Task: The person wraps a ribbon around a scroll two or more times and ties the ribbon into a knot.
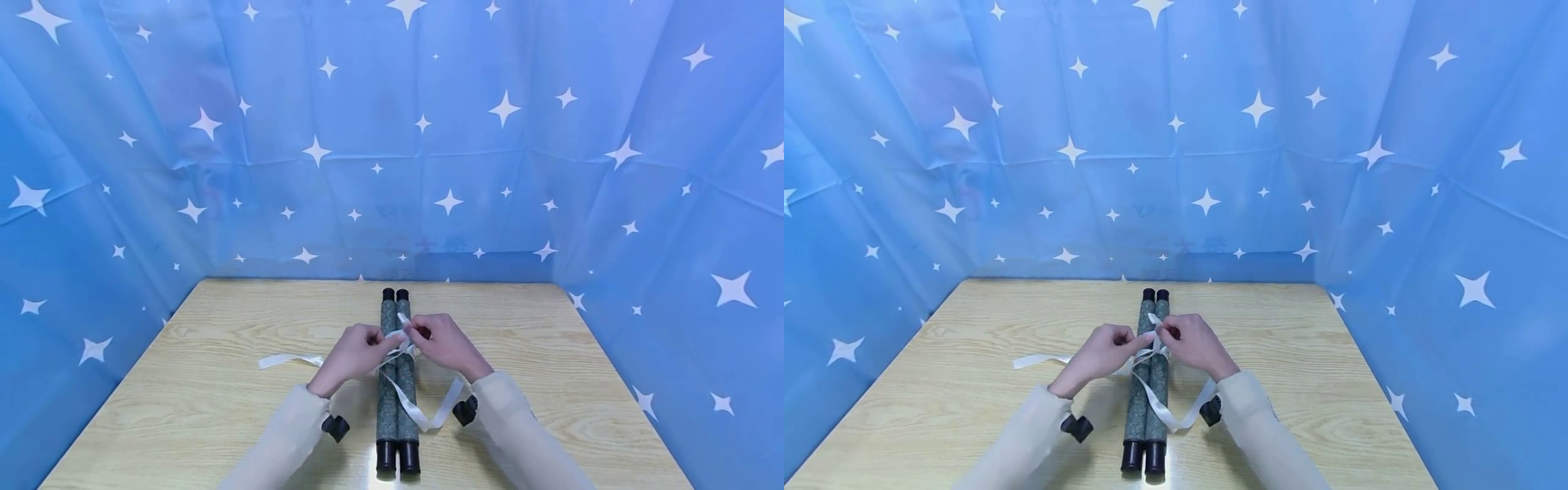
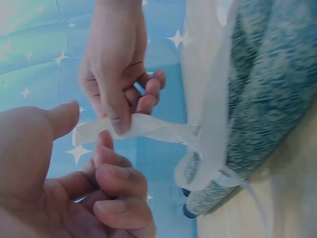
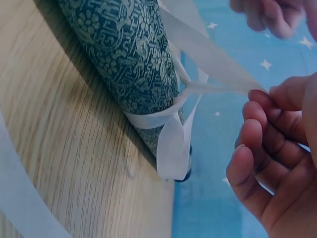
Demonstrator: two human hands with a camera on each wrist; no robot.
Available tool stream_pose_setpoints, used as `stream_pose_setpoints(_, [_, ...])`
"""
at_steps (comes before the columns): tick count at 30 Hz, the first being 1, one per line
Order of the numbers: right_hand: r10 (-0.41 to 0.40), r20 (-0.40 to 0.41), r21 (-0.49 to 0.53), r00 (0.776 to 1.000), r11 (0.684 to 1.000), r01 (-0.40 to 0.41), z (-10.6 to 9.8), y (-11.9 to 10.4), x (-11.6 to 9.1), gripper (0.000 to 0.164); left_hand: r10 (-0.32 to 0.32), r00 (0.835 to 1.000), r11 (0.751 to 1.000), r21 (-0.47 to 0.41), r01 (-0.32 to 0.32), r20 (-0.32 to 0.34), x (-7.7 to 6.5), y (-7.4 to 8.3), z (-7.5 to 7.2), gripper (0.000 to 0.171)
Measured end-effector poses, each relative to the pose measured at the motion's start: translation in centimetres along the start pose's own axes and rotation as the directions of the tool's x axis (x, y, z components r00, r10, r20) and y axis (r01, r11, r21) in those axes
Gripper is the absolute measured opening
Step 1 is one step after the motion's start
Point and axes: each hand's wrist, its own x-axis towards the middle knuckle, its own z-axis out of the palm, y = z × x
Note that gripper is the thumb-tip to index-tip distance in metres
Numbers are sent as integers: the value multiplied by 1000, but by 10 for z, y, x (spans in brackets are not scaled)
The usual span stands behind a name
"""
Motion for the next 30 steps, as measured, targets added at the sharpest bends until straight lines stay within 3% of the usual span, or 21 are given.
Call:
stream_pose_setpoints(12, [11, -15, -126, 1000, 992, -12, 8, -12, 2, 28, -101, 992, 993, -65, 96, -76, 19, 11, 11, 61])
stream_pose_setpoints(17, [-12, -24, -137, 1000, 991, 8, 11, -13, 2, 24, -31, 996, 999, -47, 27, -78, 21, 8, 10, 44])
stream_pose_setpoints(22, [-32, -34, -122, 999, 992, 28, 12, -13, 2, 33, 59, 997, 997, -37, -61, -41, 26, 1, 7, 37])
stream_pose_setpoints(30, [2, 0, -73, 1000, 997, -2, 9, -14, 0, 33, 87, 996, 995, -51, -86, 6, 28, -2, -2, 37])
